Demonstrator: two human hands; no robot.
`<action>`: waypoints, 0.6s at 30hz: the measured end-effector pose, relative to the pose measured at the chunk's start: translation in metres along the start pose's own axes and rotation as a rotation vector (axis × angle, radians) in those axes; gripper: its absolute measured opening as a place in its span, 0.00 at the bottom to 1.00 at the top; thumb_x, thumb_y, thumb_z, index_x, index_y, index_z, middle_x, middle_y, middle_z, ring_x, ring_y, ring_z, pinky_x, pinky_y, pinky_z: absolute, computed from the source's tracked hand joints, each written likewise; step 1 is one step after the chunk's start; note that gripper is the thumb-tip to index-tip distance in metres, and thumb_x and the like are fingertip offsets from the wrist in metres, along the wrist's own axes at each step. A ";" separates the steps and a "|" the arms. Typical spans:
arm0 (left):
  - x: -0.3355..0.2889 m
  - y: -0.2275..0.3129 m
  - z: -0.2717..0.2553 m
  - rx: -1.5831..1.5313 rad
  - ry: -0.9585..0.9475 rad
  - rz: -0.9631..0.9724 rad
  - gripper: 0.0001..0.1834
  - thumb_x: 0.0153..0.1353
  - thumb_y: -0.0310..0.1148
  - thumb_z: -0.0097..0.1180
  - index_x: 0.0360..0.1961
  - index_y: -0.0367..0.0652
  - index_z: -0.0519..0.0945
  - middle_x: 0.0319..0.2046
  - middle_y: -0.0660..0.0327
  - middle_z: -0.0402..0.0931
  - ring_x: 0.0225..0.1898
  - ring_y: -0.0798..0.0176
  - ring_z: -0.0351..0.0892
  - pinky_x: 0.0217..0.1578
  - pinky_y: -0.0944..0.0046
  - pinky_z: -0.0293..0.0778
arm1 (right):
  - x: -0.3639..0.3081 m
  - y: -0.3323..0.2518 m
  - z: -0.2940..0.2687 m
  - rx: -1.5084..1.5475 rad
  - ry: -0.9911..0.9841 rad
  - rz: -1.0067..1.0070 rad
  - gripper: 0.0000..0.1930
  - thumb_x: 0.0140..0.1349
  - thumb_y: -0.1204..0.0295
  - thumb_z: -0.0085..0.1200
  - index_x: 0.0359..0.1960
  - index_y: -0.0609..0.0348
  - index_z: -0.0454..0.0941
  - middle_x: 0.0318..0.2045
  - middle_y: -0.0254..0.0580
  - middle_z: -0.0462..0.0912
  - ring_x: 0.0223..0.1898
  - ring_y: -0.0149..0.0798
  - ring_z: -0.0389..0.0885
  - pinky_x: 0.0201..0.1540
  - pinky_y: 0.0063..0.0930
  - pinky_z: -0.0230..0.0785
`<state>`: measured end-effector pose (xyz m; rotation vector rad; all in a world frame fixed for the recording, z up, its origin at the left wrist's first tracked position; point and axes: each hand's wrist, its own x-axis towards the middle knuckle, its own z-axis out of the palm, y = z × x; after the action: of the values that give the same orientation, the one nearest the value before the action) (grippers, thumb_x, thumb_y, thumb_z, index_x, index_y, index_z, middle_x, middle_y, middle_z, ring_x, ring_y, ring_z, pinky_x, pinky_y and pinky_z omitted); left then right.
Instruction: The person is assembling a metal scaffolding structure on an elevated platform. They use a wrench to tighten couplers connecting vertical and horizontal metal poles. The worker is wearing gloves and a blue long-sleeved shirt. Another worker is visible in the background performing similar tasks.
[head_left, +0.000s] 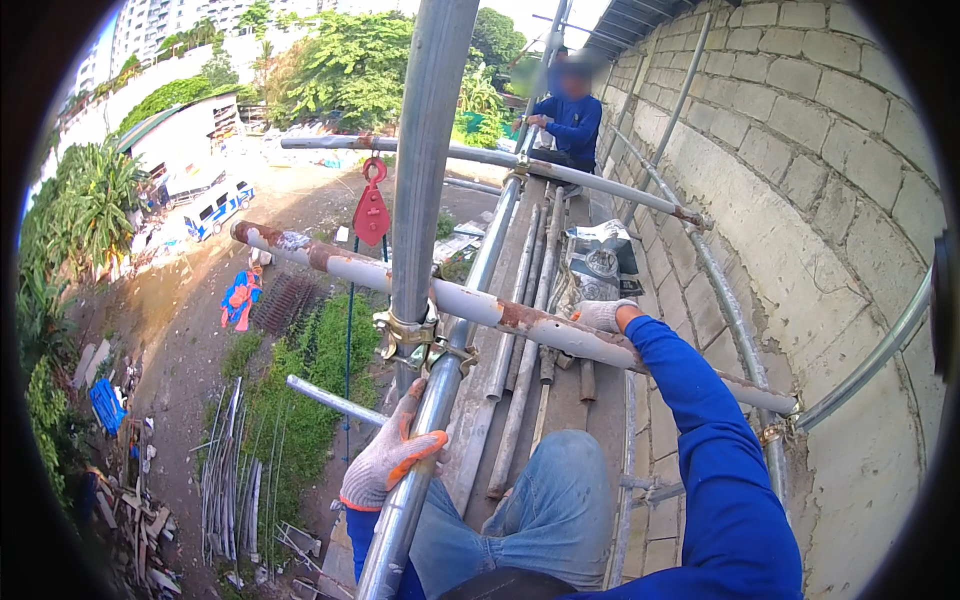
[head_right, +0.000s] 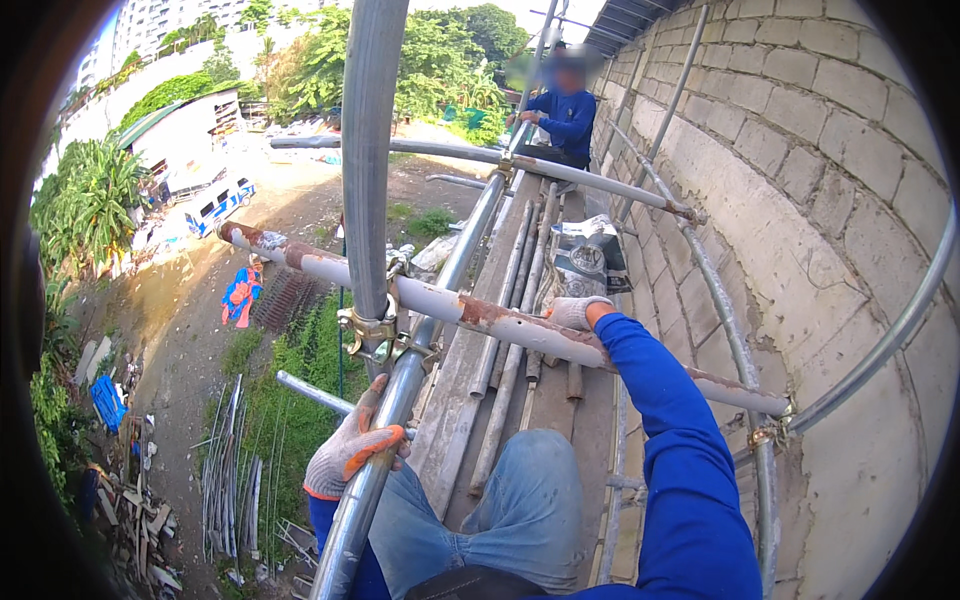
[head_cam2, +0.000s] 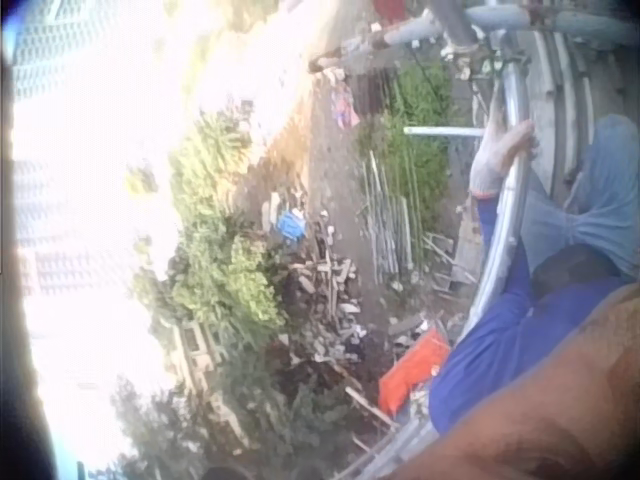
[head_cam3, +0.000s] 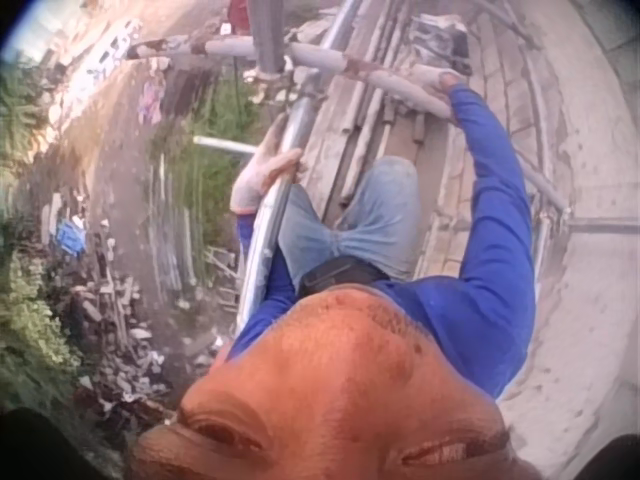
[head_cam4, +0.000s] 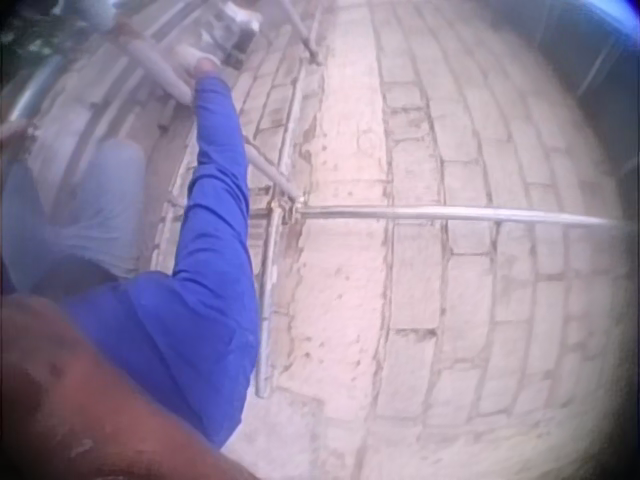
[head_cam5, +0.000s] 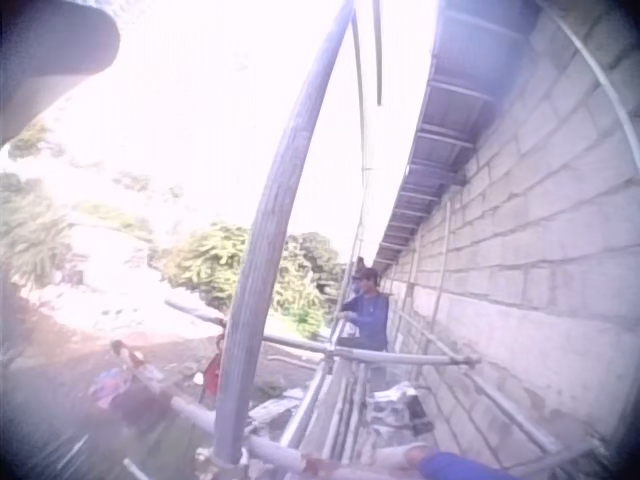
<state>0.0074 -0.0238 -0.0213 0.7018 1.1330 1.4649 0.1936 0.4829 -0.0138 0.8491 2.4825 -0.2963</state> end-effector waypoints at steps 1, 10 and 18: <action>0.000 0.000 0.000 -0.011 0.000 0.002 0.61 0.63 0.37 0.71 0.84 0.56 0.38 0.44 0.47 0.78 0.38 0.57 0.86 0.35 0.57 0.85 | -0.003 -0.004 -0.001 0.008 -0.002 0.009 0.25 0.66 0.51 0.56 0.54 0.57 0.87 0.48 0.47 0.91 0.46 0.43 0.87 0.51 0.43 0.75; -0.004 0.006 0.007 -0.014 0.032 -0.011 0.61 0.61 0.37 0.72 0.84 0.54 0.39 0.57 0.48 0.71 0.38 0.57 0.84 0.33 0.55 0.84 | -0.020 -0.027 -0.006 0.160 0.013 0.067 0.21 0.66 0.55 0.57 0.52 0.55 0.88 0.44 0.46 0.91 0.41 0.44 0.86 0.48 0.42 0.74; -0.007 0.016 0.015 -0.035 0.014 -0.041 0.62 0.60 0.39 0.71 0.84 0.58 0.38 0.53 0.46 0.72 0.36 0.56 0.85 0.32 0.56 0.84 | -0.013 -0.037 -0.004 0.131 0.059 -0.107 0.19 0.67 0.59 0.56 0.50 0.57 0.88 0.40 0.44 0.91 0.38 0.42 0.87 0.43 0.44 0.75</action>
<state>0.0156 -0.0258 0.0001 0.6414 1.1242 1.4533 0.1781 0.4489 -0.0019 0.7877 2.5913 -0.4817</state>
